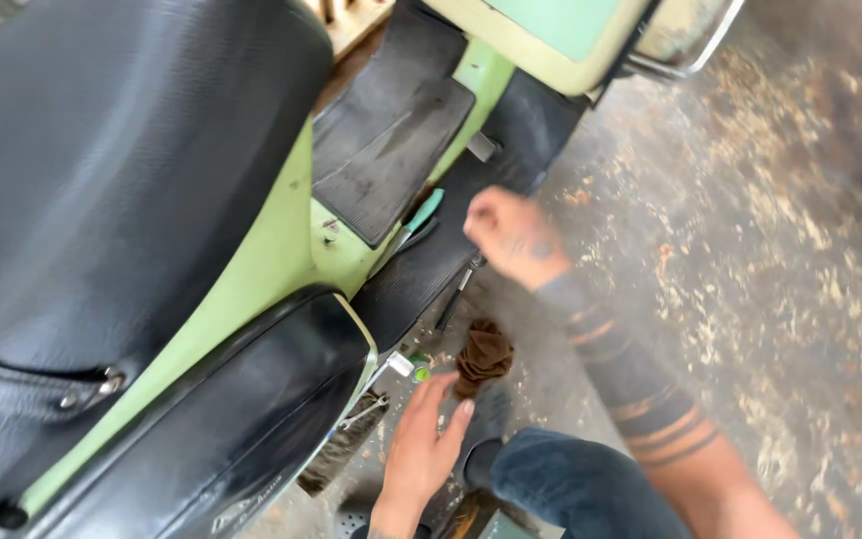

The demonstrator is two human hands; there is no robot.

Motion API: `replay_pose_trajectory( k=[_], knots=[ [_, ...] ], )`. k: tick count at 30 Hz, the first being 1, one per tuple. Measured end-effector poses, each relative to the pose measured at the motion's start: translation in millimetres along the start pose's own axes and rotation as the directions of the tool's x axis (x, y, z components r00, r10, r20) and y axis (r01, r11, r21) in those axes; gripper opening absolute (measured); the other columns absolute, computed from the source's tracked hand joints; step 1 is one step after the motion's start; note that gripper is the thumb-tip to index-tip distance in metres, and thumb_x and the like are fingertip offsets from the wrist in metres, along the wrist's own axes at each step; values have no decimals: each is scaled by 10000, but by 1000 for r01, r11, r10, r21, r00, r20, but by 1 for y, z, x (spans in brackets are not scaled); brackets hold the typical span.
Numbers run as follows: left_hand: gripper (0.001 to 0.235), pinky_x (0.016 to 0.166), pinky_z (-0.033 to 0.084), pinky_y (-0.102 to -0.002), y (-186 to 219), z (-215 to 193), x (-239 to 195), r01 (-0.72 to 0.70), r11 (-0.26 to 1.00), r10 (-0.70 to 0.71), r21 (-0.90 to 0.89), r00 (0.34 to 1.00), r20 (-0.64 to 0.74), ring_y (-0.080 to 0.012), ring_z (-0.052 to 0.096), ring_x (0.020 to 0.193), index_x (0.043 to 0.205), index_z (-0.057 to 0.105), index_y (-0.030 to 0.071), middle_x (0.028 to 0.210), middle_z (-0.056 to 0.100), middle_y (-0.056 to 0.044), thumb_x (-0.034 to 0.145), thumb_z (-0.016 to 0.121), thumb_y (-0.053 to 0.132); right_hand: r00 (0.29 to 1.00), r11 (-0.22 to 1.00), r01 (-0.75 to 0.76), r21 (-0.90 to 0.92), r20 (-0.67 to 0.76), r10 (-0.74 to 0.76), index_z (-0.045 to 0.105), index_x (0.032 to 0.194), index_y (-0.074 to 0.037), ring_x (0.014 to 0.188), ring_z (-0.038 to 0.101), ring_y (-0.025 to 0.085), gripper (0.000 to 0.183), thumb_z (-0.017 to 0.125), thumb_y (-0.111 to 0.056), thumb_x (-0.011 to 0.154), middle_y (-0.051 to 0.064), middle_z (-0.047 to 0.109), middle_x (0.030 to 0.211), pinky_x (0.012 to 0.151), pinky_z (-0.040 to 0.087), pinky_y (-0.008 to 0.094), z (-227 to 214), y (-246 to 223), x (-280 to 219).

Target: The person sits on the floor and uses a wrench to loosen and remove a bolt from the rear frame of a light green scooter. They then use pliers to assist in removing the bolt and inspect the area.

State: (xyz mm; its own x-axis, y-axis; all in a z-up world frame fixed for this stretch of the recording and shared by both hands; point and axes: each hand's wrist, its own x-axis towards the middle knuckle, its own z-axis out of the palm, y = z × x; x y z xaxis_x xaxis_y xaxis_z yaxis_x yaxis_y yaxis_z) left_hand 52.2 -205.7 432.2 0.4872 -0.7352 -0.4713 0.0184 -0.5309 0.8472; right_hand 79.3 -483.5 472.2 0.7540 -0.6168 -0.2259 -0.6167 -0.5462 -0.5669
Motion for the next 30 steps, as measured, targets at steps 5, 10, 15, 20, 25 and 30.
replay_pose_trajectory(
  k=[5, 10, 15, 20, 25, 30],
  knots=[
    [403, 942, 534, -329, 76, 6, 35, -133, 980, 97, -148, 968, -231, -200, 671, 1122, 1314, 607, 100, 1273, 659, -23, 929, 622, 218, 794, 788, 402, -466, -252, -554, 598, 1290, 52, 1050, 620, 409, 416, 671, -144, 931, 230, 625, 1150, 896, 516, 466, -78, 6, 125],
    [401, 860, 550, -302, 112, 49, 91, -104, 972, 28, -210, 941, -337, -175, 663, 1059, 1306, 620, 108, 1305, 632, 6, 918, 638, 211, 674, 442, 264, -857, -164, -720, 484, 1371, 57, 857, 613, 336, 621, 735, -139, 838, 207, 574, 1200, 560, 540, 432, -136, 9, 244],
    [411, 897, 549, -321, 160, 104, 151, -119, 970, -11, -214, 853, -522, -203, 670, 1048, 1301, 614, 94, 1263, 637, -28, 906, 660, 198, 503, 257, 312, -915, -70, -861, 610, 1209, 6, 767, 464, 188, 421, 598, -266, 888, -19, 524, 865, 753, 336, 372, -134, 82, 377],
    [416, 889, 555, -329, 221, 125, 191, -125, 941, -61, -314, 851, -521, -208, 650, 1087, 1314, 604, 101, 1305, 622, -19, 916, 651, 210, 622, 267, 286, -920, -34, -783, 387, 1445, 128, 791, 655, 252, 686, 670, -209, 919, 153, 678, 1069, 719, 474, 405, -145, 61, 373],
    [395, 889, 546, -335, 235, 123, 207, -91, 954, -89, -284, 823, -561, -200, 652, 1063, 1291, 618, 113, 1277, 633, -13, 914, 653, 223, 589, 364, 383, -849, -79, -804, 551, 1311, 119, 609, 706, 309, 487, 658, -73, 876, 168, 724, 793, 619, 550, 428, -154, 40, 359],
    [418, 894, 552, -353, 237, 113, 241, -102, 956, -82, -274, 806, -586, -232, 669, 1049, 1301, 619, 92, 1215, 656, -51, 903, 663, 211, 681, 412, 343, -844, -78, -728, 553, 1277, 169, 604, 718, 302, 497, 643, -43, 836, 159, 728, 758, 621, 575, 413, -148, 32, 365]
  ],
)
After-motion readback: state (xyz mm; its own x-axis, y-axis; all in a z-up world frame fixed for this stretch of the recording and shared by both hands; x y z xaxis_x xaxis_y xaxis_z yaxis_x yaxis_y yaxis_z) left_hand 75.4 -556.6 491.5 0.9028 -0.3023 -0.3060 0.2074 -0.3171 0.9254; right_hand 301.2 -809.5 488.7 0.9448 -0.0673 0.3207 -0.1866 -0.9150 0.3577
